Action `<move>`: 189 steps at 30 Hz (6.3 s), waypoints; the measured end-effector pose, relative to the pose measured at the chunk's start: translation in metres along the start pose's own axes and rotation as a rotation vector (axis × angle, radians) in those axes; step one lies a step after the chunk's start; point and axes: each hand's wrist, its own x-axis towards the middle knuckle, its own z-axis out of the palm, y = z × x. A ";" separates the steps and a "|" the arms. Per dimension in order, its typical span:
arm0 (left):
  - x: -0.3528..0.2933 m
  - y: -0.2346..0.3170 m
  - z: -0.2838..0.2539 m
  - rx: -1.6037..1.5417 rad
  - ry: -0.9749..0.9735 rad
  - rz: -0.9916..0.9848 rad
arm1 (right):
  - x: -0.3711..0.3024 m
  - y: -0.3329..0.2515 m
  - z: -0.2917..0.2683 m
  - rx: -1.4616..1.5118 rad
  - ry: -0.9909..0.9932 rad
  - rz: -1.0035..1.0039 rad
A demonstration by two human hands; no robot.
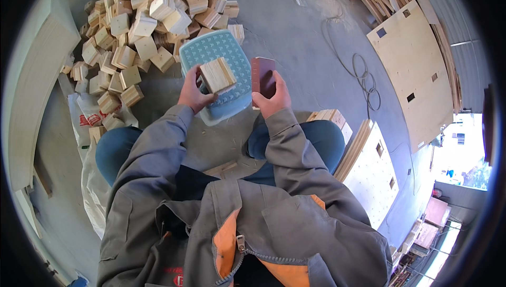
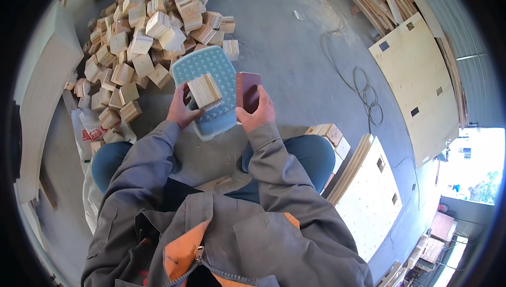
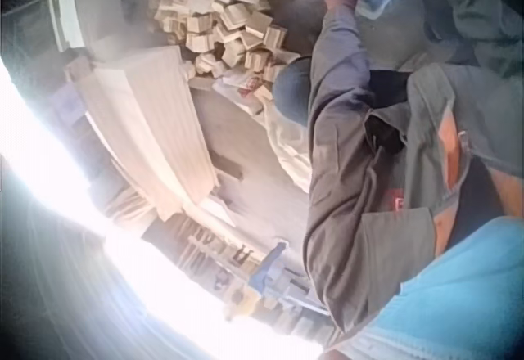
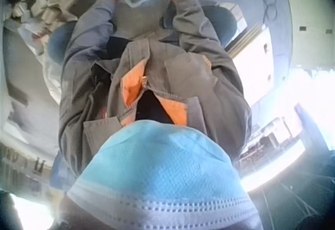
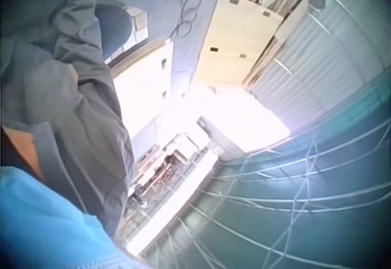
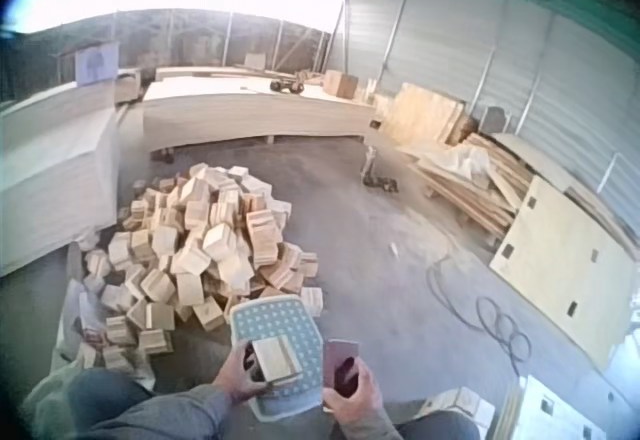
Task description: The person sits on the floor and sands small wooden blocks one by one using a sanding block. They pick up each block from a pile, sand its surfaces, and place the finished block into a separate stack.
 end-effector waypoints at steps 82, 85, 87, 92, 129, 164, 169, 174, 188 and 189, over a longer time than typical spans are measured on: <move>-0.008 0.008 0.020 -0.031 0.000 0.044 | -0.014 0.015 0.042 0.776 -0.243 0.389; -0.001 -0.006 0.017 0.004 0.018 0.058 | -0.008 0.019 0.042 0.738 -0.244 0.390; -0.001 -0.016 0.015 0.035 0.022 0.058 | -0.011 0.000 0.034 0.909 -0.238 0.389; -0.005 -0.013 0.019 -0.013 0.037 0.077 | -0.015 -0.021 0.032 0.385 -0.158 -0.052; -0.012 0.006 0.018 0.179 0.145 0.134 | -0.048 -0.059 0.039 -0.431 -0.167 -0.606; -0.012 0.013 0.021 0.187 0.138 0.114 | 0.072 -0.095 0.107 -0.511 -0.148 -0.379; -0.013 0.006 0.017 0.201 0.139 0.114 | 0.065 -0.098 0.104 -0.532 -0.166 -0.420; -0.010 -0.002 0.020 0.196 0.188 0.224 | -0.018 -0.078 0.062 -0.461 -0.228 -0.542; -0.005 -0.018 0.025 0.131 0.213 0.277 | -0.010 -0.084 0.081 -0.469 -0.125 -0.570; -0.005 -0.018 0.026 0.156 0.217 0.289 | 0.006 -0.086 0.088 -0.463 -0.113 -0.540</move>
